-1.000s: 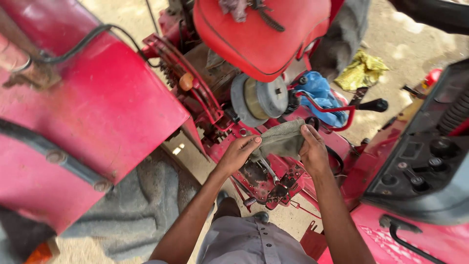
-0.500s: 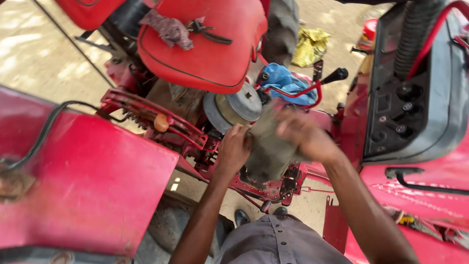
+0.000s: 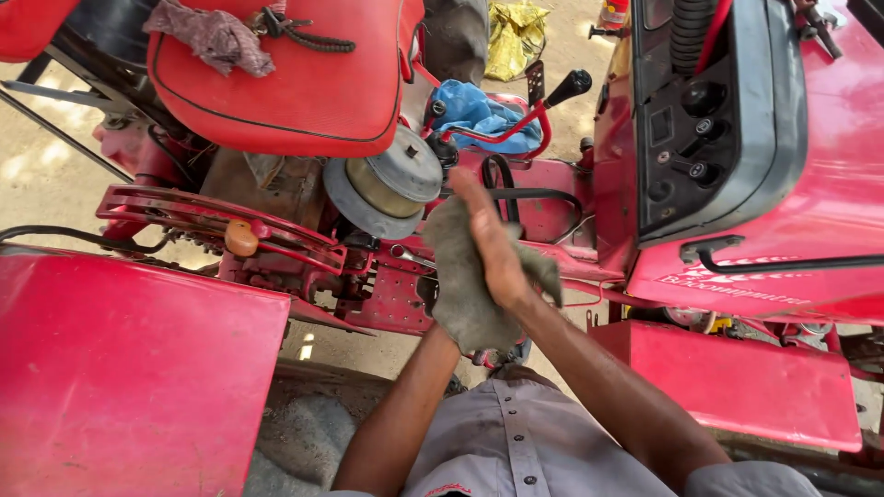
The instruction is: The person wipes down a red tractor with a cloth, cleaning the side panel, engine area, and seat surroundings. They pull and reposition a drive belt, use a wrench on a component, and wipe the steering wheel and dashboard surfaces.
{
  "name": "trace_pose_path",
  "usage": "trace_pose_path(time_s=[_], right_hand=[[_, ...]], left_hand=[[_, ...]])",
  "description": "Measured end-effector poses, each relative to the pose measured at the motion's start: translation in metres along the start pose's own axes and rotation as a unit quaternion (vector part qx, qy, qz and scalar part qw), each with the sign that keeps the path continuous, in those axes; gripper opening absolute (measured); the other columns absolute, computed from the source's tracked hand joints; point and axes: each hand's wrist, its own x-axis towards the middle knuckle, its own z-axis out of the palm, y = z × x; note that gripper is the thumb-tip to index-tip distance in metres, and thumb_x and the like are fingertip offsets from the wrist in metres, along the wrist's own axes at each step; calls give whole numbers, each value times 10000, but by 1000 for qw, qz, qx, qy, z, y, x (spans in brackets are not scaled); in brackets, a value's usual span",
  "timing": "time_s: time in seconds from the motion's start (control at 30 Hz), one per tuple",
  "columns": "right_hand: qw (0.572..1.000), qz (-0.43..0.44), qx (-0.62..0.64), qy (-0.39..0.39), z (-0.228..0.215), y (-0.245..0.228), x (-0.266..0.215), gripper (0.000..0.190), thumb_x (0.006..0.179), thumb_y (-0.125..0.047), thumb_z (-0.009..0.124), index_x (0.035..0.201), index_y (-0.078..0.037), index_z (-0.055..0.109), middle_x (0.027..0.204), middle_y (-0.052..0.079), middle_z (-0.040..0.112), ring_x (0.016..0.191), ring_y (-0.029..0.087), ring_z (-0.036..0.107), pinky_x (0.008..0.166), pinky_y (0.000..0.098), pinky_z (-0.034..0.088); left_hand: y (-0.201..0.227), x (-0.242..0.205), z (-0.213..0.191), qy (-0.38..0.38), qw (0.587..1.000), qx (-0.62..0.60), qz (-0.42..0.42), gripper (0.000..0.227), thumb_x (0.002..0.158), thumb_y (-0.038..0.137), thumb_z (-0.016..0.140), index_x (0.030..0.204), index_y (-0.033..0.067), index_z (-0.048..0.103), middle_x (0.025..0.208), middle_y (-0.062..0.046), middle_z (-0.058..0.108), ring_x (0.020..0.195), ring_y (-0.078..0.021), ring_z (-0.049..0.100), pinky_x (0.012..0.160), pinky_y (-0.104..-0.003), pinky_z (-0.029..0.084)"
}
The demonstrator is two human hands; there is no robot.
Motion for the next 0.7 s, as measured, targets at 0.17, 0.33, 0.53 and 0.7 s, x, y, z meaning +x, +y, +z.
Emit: trace_pose_path(time_s=[0.17,0.33,0.53,0.7], right_hand=[[980,47,164,-103,-14,18,-9,839,1100,-645,259,1679,-44,170,1761,163,210,1667,268,139,1372,405,41],[925,122,359,-34,-23,-3,-12,820,1084,-601,255,1673,-40,148,1742,177,191,1611,325,174,1321,446,100],[978,92,159,-99,-25,13,-16,815,1098,-528,344,1670,7,120,1760,159,119,1626,264,100,1312,400,75],[971,111,-43,-206,-23,32,-29,759,1105,-510,313,1661,-9,189,1751,168,234,1635,237,164,1295,373,125]], left_hand=[[-14,3,-39,-49,998,28,-21,513,1122,335,444,1544,81,300,1519,-57,371,1380,-173,359,1151,-320,317],[-19,5,-71,-103,992,55,-48,549,1123,312,440,1578,85,234,1574,-53,289,1432,-169,280,1171,-325,273],[-23,16,-87,-181,974,101,-94,602,1124,285,434,1620,91,155,1641,-46,190,1494,-164,186,1195,-330,220],[-24,10,-40,-288,928,186,-143,651,1124,262,429,1654,97,89,1697,-39,107,1546,-157,108,1216,-334,175]])
